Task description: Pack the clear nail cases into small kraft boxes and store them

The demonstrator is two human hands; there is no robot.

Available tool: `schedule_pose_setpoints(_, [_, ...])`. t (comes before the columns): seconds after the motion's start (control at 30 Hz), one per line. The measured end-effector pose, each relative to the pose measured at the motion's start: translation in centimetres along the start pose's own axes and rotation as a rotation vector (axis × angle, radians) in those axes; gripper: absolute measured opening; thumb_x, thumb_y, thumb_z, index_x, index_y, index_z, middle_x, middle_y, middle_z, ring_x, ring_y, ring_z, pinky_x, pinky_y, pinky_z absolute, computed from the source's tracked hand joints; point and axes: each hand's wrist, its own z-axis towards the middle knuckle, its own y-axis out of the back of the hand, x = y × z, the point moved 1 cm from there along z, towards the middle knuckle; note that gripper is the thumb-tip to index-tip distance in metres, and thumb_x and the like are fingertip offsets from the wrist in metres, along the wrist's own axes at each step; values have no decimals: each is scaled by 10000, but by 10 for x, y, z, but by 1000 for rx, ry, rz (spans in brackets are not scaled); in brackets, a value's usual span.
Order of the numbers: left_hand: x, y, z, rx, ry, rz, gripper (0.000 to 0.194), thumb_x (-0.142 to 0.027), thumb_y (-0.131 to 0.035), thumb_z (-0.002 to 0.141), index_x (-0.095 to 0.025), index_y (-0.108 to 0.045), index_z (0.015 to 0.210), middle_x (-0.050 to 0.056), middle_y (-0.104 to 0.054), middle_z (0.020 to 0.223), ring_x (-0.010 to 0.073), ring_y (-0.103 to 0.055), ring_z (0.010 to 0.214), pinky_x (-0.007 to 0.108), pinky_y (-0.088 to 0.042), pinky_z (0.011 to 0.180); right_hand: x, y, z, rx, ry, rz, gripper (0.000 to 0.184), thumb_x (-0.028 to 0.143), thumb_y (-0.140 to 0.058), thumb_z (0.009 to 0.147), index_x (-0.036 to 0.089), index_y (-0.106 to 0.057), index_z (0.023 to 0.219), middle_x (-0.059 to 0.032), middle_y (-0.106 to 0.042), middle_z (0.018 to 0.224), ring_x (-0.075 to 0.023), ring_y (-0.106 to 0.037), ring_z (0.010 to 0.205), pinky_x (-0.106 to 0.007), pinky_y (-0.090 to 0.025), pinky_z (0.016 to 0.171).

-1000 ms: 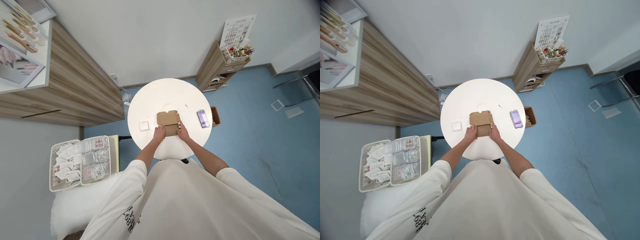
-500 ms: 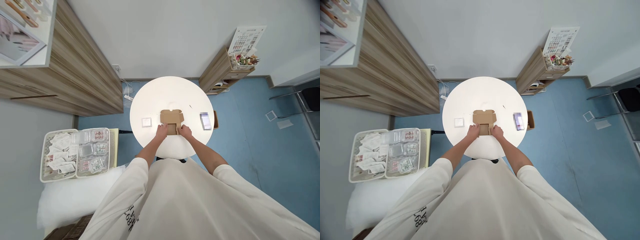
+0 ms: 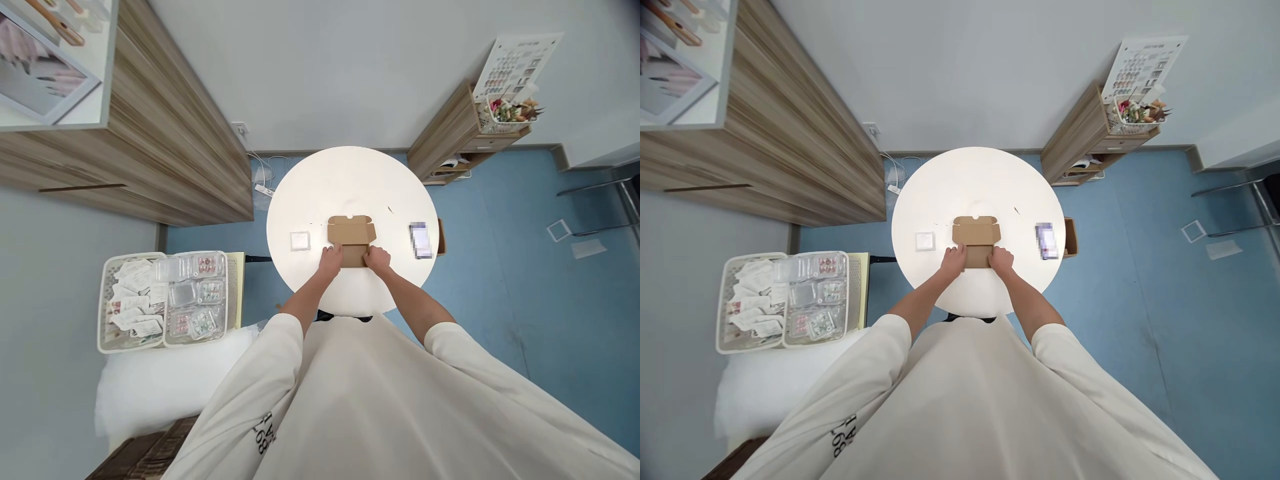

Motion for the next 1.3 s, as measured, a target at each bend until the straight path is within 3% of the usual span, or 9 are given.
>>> schedule_pose_setpoints(0.2, [0, 4, -1, 15, 3, -51, 833, -262, -787, 752, -175, -414, 1491, 203, -492, 1385, 353, -581, 1090, 433, -360, 941, -8, -1, -7, 31, 68, 2, 291, 352, -390, 1017, 182, -585, 1151, -142, -667, 1065, -275, -648, 964, -348, -447, 763])
schedule_pose_setpoints(0.3, [-1, 5, -2, 1, -13, -15, 849, -224, -793, 738, -152, -408, 1491, 207, -508, 1364, 346, -584, 1079, 421, -362, 925, -17, 1, -16, -40, 148, 21, 372, 449, -407, 1021, 194, -494, 1278, -134, -630, 1155, -265, -618, 1015, -332, -441, 768])
schedule_pose_setpoints(0.4, [0, 3, -2, -12, -23, 22, 878, -212, -806, 725, -130, -395, 1496, 211, -519, 1347, 342, -588, 1074, 413, -364, 912, -20, 2, -23, -70, 240, 29, 626, 539, -503, 972, 223, -303, 1474, -134, -570, 1262, -268, -591, 1065, -329, -438, 786])
schedule_pose_setpoints(0.53, [1, 3, -1, -13, -34, 40, 903, -214, -813, 722, -146, -379, 1510, 202, -512, 1366, 337, -587, 1075, 410, -377, 913, -16, 4, -23, 33, 301, -31, 929, 583, -629, 885, 277, -90, 1578, -131, -538, 1296, -288, -574, 1096, -342, -433, 824])
schedule_pose_setpoints(0.77, [-1, 7, -12, -47, -4, -23, 872, -294, -787, 776, -170, -350, 1521, 200, -476, 1429, 340, -577, 1118, 422, -397, 939, -8, 2, -15, 70, 291, -146, 948, 541, -657, 869, 257, -97, 1580, -159, -524, 1326, -302, -544, 1167, -356, -420, 874])
schedule_pose_setpoints(0.9, [19, 11, -27, -205, 17, -169, 568, -352, -558, 954, -202, -382, 1472, 169, -444, 1477, 317, -553, 1185, 417, -406, 972, -7, 1, -15, 66, 291, -157, 930, 531, -659, 866, 235, -132, 1571, -164, -533, 1318, -299, -549, 1154, -355, -424, 867])
schedule_pose_setpoints(1.0, [53, 15, -35, -301, 218, -272, 425, -313, -437, 999, -172, -435, 1399, 181, -493, 1413, 318, -535, 1215, 429, -421, 988, -6, 2, -15, 64, 290, -160, 919, 521, -661, 866, 224, -146, 1567, -167, -534, 1322, -299, -546, 1162, -356, -423, 877])
schedule_pose_setpoints(1.13, [103, 18, -35, -361, 711, -400, 398, -347, -472, 981, -163, -449, 1333, 197, -518, 1360, 355, -499, 1271, 480, -421, 1016, -5, 3, -16, 70, 280, -149, 916, 508, -665, 871, 233, -139, 1569, -166, -530, 1331, -297, -542, 1178, -358, -418, 898])
schedule_pose_setpoints(1.3, [131, 13, -22, -250, 899, -554, 407, -422, -578, 926, -174, -485, 1235, 211, -529, 1348, 389, -483, 1299, 510, -420, 1017, -3, 6, -18, 78, 265, -151, 926, 502, -663, 875, 221, -128, 1577, -179, -526, 1346, -301, -549, 1169, -360, -425, 892])
